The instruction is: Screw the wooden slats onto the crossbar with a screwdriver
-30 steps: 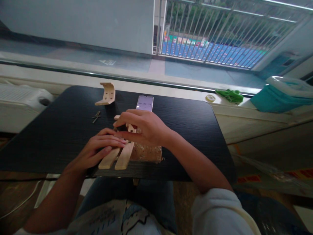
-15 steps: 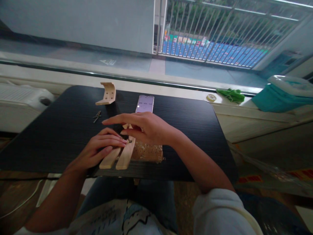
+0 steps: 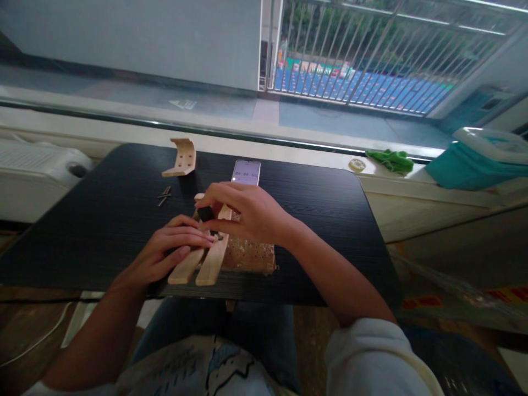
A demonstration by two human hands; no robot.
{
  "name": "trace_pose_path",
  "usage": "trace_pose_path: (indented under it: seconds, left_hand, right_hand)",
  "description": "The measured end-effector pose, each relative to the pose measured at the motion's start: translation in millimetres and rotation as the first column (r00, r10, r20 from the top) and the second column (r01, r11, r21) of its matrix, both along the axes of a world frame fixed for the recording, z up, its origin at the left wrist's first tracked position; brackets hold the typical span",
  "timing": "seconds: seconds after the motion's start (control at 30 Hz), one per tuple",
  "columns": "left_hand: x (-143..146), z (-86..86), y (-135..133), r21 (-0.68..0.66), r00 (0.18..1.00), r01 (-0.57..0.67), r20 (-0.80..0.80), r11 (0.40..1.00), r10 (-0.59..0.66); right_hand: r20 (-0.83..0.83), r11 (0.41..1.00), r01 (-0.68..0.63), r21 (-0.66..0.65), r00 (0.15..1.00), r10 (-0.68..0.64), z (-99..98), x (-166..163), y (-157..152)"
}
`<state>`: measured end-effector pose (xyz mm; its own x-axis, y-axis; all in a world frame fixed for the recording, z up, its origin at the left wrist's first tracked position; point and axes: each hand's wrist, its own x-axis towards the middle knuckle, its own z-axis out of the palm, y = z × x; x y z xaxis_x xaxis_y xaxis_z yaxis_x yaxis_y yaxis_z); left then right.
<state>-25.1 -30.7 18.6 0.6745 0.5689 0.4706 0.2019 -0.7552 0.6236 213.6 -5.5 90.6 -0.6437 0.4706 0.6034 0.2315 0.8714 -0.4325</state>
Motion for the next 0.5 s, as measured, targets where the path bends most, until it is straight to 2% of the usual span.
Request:
trace_pose_path:
  seconds: [0.17,0.37,0.5]
  left_hand:
    - [-0.1,-0.2,0.5,0.009,1.000,0.002,-0.004,1.000,-0.002]
    - [0.4,0.8,-0.2,0.014,1.000,-0.007,-0.002,1.000,0.007]
    - [0.6,1.3,0.0,0.010,1.000,-0.021,-0.002,1.000,0.022]
  right_hand:
    - [-0.011,0.999,0.034,0.029,0.999,-0.034,-1.3,-0.7,0.9]
    - [0.004,0.998,0.067,-0.007,0.998,-0.067,-3.4,-2.3,-2.4]
    - [-0.041,0.999,0.047,-0.006,0.998,-0.047,-4.7,-4.8,-4.3]
